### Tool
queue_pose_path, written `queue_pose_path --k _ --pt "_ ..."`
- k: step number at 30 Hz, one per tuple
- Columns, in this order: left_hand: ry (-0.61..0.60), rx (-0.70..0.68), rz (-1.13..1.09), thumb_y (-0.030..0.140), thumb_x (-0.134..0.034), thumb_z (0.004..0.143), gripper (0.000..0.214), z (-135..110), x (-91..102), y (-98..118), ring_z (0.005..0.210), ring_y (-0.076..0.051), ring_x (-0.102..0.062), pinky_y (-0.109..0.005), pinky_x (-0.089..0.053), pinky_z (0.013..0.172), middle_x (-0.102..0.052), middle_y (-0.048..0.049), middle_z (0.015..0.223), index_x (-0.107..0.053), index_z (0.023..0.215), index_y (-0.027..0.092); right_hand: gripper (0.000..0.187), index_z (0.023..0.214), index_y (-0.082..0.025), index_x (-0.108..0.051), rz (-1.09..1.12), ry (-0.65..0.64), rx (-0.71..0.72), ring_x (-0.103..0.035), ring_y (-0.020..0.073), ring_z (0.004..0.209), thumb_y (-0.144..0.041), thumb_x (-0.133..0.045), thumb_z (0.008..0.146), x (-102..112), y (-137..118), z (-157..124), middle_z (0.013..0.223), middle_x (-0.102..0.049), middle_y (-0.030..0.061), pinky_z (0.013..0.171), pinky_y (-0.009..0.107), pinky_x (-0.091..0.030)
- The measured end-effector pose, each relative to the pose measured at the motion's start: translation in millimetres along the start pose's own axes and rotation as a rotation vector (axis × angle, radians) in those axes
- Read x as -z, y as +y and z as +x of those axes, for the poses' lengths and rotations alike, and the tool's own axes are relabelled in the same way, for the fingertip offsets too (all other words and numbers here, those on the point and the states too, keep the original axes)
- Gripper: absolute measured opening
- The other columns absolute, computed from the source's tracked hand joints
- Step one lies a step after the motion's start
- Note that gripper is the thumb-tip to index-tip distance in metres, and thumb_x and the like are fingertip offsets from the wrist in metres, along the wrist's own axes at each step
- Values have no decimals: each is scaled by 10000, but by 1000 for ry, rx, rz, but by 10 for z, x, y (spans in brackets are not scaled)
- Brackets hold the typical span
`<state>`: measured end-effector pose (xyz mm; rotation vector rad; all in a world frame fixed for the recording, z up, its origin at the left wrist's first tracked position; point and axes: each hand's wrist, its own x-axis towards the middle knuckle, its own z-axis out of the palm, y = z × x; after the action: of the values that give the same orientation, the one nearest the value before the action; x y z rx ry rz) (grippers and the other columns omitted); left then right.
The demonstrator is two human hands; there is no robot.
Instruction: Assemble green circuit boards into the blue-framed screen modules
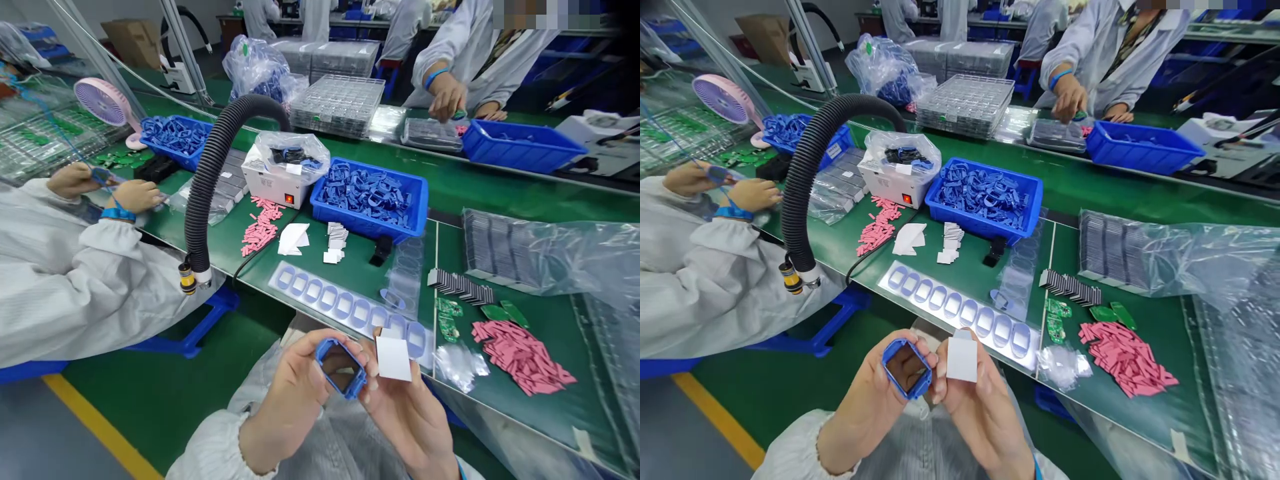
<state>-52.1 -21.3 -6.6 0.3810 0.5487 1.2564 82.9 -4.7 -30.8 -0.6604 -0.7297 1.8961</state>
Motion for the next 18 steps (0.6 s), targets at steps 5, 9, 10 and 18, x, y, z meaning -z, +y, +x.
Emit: queue_pose_path --k 5,9,10,18 --pt "-3 28 -13 427 -735 681 300 36 -129 -96 762 -148 -644 -245 -518 681 -699 -24 845 -711 934 268 312 903 -282 -565 -270 123 140 -526 162 559 -550 -411 858 79 -134 -119 698 -551 57 463 282 -426" --pt "-26 6 13 395 -738 689 297 56 -143 -122 851 -136 -650 -205 -506 748 -710 -18 880 -711 951 257 335 856 -275 -539 -501 207 284 -531 169 568 -575 -390 859 53 -274 -212 652 -518 44 480 286 -440" --pt "-28 -4 29 389 -732 698 293 58 -139 -127 879 -139 -651 -204 -501 774 -713 -19 897 -711 959 257 309 871 -276 -537 -559 224 352 -549 173 597 -560 -418 859 36 -295 -227 668 -528 42 499 287 -456" --pt "-23 -106 177 374 -717 722 294 72 -99 -200 939 -169 -657 -243 -493 845 -735 -20 962 -705 997 269 272 1067 -205 -629 -1204 181 918 -604 226 856 -169 -639 798 20 -305 -286 892 -654 71 693 365 -504"
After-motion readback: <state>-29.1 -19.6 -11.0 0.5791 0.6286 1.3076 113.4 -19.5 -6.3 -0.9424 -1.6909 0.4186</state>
